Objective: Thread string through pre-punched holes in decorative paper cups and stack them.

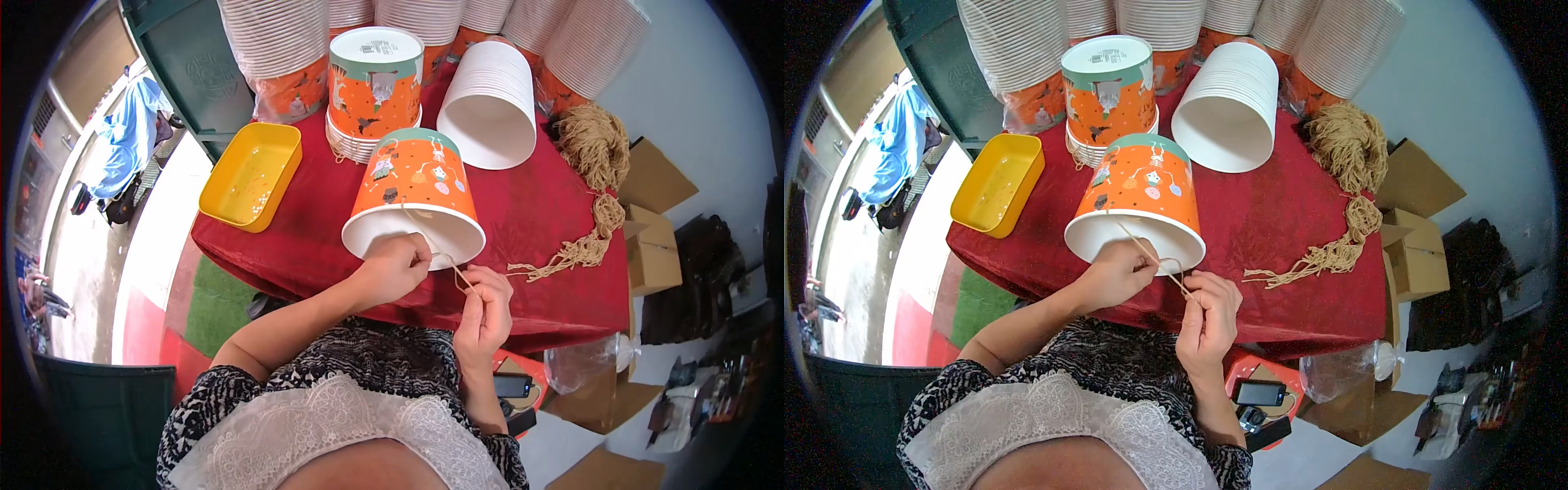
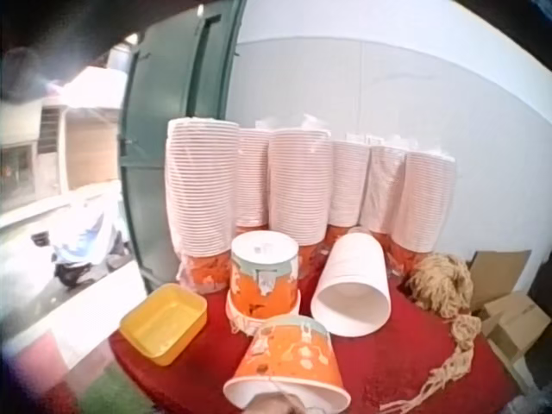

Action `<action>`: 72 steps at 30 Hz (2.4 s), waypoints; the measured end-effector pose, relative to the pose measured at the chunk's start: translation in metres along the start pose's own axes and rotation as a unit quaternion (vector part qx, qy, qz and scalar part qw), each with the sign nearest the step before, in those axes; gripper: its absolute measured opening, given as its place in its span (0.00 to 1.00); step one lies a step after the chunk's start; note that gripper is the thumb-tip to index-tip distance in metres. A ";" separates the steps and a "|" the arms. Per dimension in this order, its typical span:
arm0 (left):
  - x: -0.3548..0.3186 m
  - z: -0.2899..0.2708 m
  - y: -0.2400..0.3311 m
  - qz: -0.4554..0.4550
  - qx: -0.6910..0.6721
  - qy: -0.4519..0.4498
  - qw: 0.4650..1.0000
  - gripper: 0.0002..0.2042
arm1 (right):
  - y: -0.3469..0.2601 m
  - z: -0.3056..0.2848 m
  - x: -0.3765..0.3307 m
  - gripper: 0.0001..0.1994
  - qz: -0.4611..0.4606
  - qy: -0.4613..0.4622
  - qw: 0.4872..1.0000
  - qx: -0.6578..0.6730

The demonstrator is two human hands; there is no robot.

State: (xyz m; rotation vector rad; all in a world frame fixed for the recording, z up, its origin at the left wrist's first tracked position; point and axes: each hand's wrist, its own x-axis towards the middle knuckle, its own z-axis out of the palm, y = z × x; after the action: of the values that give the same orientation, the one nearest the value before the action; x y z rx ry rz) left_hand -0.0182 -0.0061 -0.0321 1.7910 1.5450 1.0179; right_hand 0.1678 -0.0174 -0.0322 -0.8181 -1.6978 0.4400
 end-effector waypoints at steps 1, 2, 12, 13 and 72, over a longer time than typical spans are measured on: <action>0.000 -0.001 0.000 -0.009 -0.008 -0.005 1.000 0.03 | 0.002 -0.001 0.000 0.01 -0.019 -0.010 0.999 0.025; 0.001 -0.002 0.001 -0.018 -0.017 -0.010 1.000 0.02 | -0.003 0.001 0.001 0.02 -0.016 0.007 0.999 0.037; 0.001 -0.001 -0.004 -0.077 -0.104 -0.018 0.991 0.03 | -0.009 0.002 -0.007 0.04 0.030 -0.030 0.997 0.066; 0.000 -0.001 -0.002 -0.088 -0.112 -0.030 0.989 0.03 | -0.013 0.002 -0.005 0.04 0.091 -0.026 0.994 0.050; -0.003 -0.001 -0.005 0.048 0.053 0.043 0.997 0.05 | -0.002 0.044 0.015 0.04 0.155 -0.090 0.975 -0.133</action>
State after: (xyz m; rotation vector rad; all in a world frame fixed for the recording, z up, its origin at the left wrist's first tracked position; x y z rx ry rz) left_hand -0.0220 -0.0079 -0.0357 1.9331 1.6045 1.0905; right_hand 0.1239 -0.0023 -0.0334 -1.2816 -1.8272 0.5177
